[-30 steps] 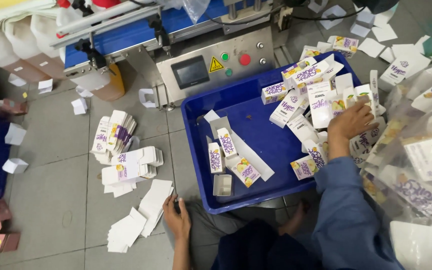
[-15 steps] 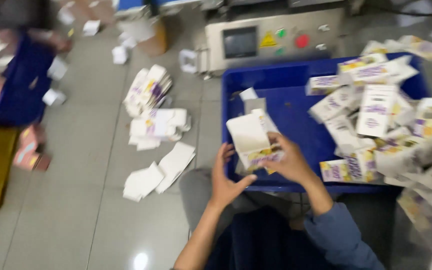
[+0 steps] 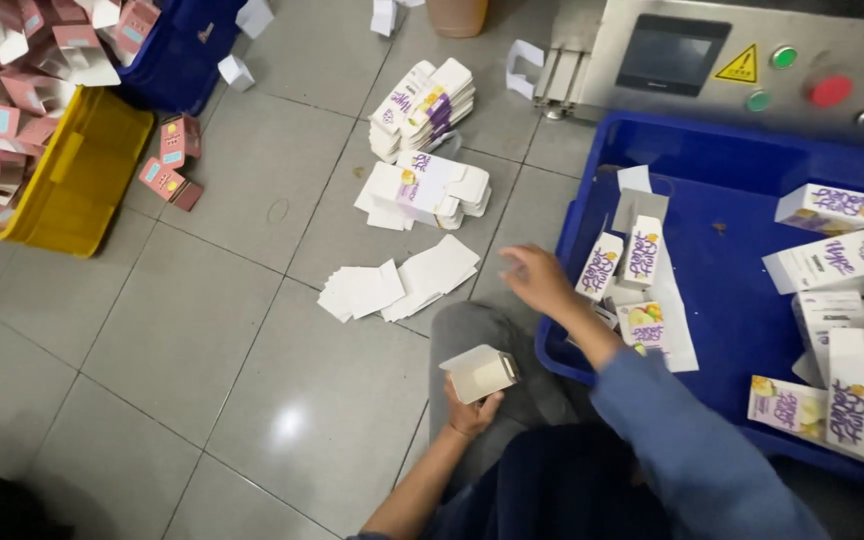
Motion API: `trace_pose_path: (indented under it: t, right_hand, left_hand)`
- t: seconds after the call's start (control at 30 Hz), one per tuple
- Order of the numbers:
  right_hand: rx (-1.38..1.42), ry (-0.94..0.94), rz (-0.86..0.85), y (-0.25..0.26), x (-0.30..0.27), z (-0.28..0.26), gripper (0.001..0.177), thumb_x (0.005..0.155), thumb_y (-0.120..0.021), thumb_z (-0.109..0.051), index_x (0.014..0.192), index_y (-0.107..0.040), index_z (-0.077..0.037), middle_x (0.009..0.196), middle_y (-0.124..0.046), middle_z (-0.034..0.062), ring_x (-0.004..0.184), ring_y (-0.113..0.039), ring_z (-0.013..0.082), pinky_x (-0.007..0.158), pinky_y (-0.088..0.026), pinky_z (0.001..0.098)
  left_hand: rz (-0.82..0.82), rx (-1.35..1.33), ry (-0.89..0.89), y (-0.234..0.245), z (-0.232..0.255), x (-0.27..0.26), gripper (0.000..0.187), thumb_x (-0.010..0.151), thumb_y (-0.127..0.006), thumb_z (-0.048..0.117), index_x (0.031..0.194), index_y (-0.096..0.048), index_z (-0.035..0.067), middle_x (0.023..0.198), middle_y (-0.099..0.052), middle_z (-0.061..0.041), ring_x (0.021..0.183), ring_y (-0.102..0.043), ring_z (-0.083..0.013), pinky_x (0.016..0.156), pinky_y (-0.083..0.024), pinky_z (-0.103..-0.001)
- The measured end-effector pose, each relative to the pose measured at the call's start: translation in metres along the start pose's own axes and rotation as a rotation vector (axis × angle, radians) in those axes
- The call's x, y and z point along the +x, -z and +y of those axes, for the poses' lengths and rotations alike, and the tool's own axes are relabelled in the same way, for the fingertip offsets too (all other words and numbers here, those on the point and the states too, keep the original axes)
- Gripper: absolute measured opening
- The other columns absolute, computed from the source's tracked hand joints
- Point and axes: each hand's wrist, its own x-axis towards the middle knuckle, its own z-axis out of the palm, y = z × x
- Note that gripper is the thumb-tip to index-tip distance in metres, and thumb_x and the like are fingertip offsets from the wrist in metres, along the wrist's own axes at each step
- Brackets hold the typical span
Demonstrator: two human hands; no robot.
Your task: Folding flat cardboard templates into product boxes and placing them into a storage bin.
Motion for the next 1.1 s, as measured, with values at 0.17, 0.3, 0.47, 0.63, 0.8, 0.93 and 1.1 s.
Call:
trace_pose_path:
  t: [0.17, 0.3, 0.47, 0.63, 0.8, 0.93, 1.1]
  right_hand:
    - [-0.189, -0.133, -0.113, -0.111, 0.083, 0.072, 0.033, 0.086, -0.076, -0.017, 0.117, -0.074, -0.006, 0.109, -0.072, 0.0166, 0.105, -0.073, 0.0329, 0.086, -0.062, 0.0407]
    - [-0.333, -0.308, -0.12, -0.156, 0.107, 0.085, 0.039, 0.083, -0.079, -0.016, 0.119, -0.071, -0.001, 0.126, -0.063, 0.0177, 0.113, -0.063, 0.0318, 0.097, -0.054, 0.0417]
    - [-0.428, -0.295, -0.161, -0.193, 0.119, 0.092, 0.072, 0.078, -0.085, -0.036, 0.135, -0.056, -0.003, 0.14, -0.05, 0.0165, 0.131, -0.046, 0.0349, 0.105, -0.046, 0.047]
    - [-0.492, -0.332, -0.187, -0.203, 0.123, 0.082, 0.101, 0.068, -0.092, -0.05, 0.146, -0.046, -0.005, 0.145, -0.043, 0.0153, 0.127, -0.044, 0.0344, 0.101, -0.046, 0.0458]
    - [-0.426, -0.446, -0.08, -0.189, 0.12, 0.073, 0.107, 0.054, -0.101, -0.048, 0.137, -0.045, -0.011, 0.136, -0.049, 0.0141, 0.124, -0.05, 0.0331, 0.105, -0.045, 0.0453]
    - [-0.272, -0.405, 0.013, -0.185, 0.121, 0.078, 0.083, 0.059, -0.1, -0.025, 0.12, -0.044, -0.012, 0.125, -0.051, 0.0118, 0.108, -0.06, 0.0295, 0.094, -0.052, 0.0433]
    - [0.209, -0.409, -0.051, -0.14, 0.124, 0.066, 0.049, 0.08, -0.074, -0.002, 0.128, -0.064, 0.0, 0.118, -0.073, 0.0154, 0.105, -0.071, 0.0264, 0.091, -0.056, 0.0351]
  left_hand:
    - [0.038, 0.073, -0.158, -0.009, -0.004, 0.011, 0.065, 0.081, -0.07, 0.058, 0.114, -0.066, 0.003, 0.091, -0.07, -0.018, 0.069, -0.071, -0.0395, 0.059, -0.058, -0.046]
    - [-0.083, 0.283, -0.17, -0.024, -0.067, -0.04, 0.055, 0.094, -0.053, 0.057, 0.115, -0.073, 0.011, 0.121, -0.065, -0.017, 0.097, -0.055, -0.0387, 0.088, -0.041, -0.049]
    - [-0.137, 0.022, -0.033, -0.003, 0.016, 0.045, 0.068, 0.083, -0.059, 0.062, 0.106, -0.073, 0.0, 0.1, -0.069, -0.019, 0.078, -0.068, -0.035, 0.07, -0.055, -0.043]
    - [-0.118, 0.024, -0.023, -0.005, 0.013, 0.053, 0.074, 0.088, -0.057, 0.071, 0.095, -0.073, -0.001, 0.093, -0.068, -0.018, 0.073, -0.067, -0.0333, 0.067, -0.055, -0.042]
    - [-0.134, 0.011, -0.062, -0.007, 0.01, 0.054, 0.07, 0.089, -0.06, 0.067, 0.106, -0.056, -0.001, 0.094, -0.065, -0.015, 0.077, -0.062, -0.0294, 0.07, -0.052, -0.043]
    - [-0.131, 0.025, -0.063, -0.007, 0.013, 0.056, 0.07, 0.087, -0.061, 0.067, 0.105, -0.053, 0.0, 0.093, -0.065, -0.014, 0.075, -0.062, -0.0279, 0.069, -0.052, -0.041]
    - [-0.107, 0.095, -0.143, -0.005, 0.025, 0.063, 0.061, 0.091, -0.057, 0.061, 0.098, -0.069, 0.002, 0.093, -0.066, -0.015, 0.075, -0.064, -0.031, 0.067, -0.053, -0.042]
